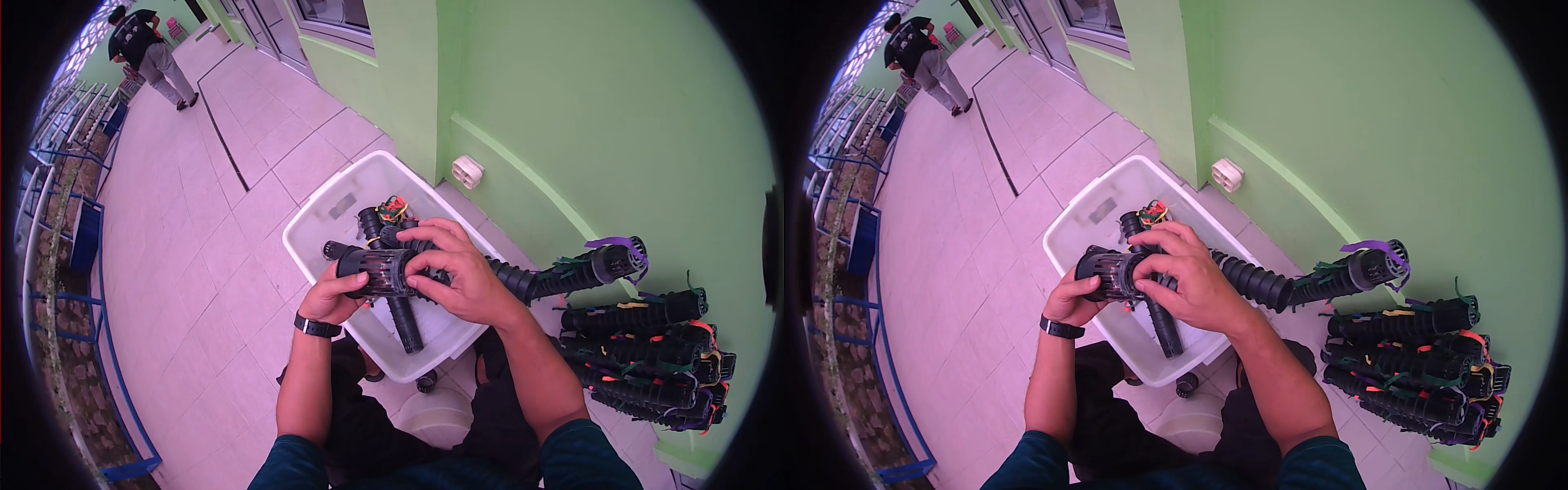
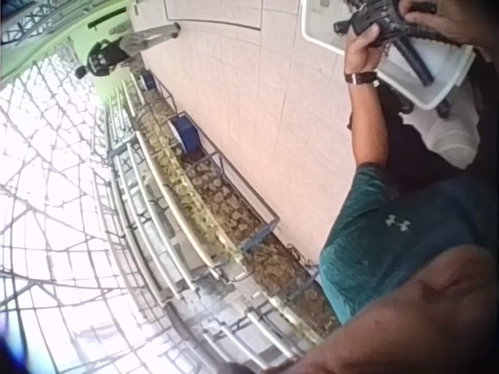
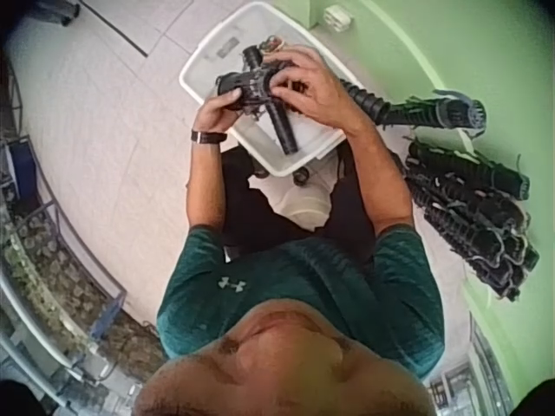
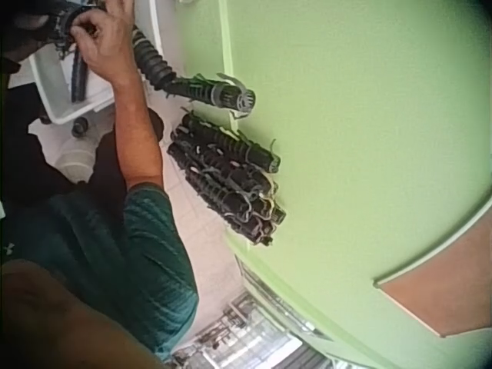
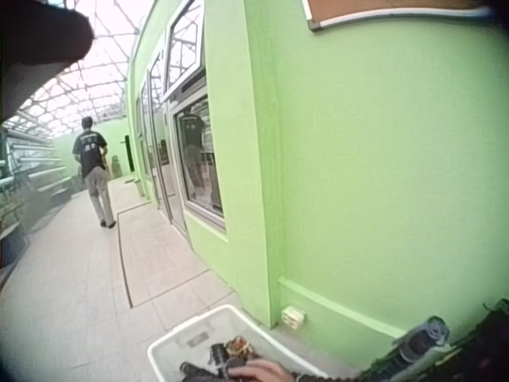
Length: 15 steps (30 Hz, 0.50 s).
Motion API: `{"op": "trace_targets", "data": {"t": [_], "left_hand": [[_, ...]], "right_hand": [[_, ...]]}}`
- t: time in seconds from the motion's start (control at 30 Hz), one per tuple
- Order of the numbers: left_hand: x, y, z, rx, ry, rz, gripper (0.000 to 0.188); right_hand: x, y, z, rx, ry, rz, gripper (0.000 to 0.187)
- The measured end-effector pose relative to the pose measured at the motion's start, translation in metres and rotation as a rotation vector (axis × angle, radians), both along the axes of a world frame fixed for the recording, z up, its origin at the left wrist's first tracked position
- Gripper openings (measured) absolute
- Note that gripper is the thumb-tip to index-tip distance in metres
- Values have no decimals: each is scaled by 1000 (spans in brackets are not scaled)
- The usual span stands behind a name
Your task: Assembling and organizing hydroponic net pots and plastic pipes.
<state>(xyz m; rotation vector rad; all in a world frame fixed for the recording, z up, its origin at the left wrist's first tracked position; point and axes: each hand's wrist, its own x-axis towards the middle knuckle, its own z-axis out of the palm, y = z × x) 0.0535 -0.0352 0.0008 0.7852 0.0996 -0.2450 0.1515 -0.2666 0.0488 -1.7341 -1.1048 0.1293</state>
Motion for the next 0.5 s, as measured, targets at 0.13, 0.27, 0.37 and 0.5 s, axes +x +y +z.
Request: {"op": "trace_targets", "data": {"t": [0.13, 0.27, 0.37, 0.5], "left_hand": [[7, 3, -4, 102, 139, 72, 36], [7, 3, -4, 172, 158, 126, 39], [6, -1, 5, 52, 106, 120, 35], [0, 7, 0, 6, 63, 149, 36]], "right_hand": [[8, 0, -2, 316, 415, 185, 11], [6, -4, -3, 565, 972, 283, 13], [7, -5, -5, 587, 1028, 213, 18], [3, -6, -1, 410, 979, 134, 22]]}}
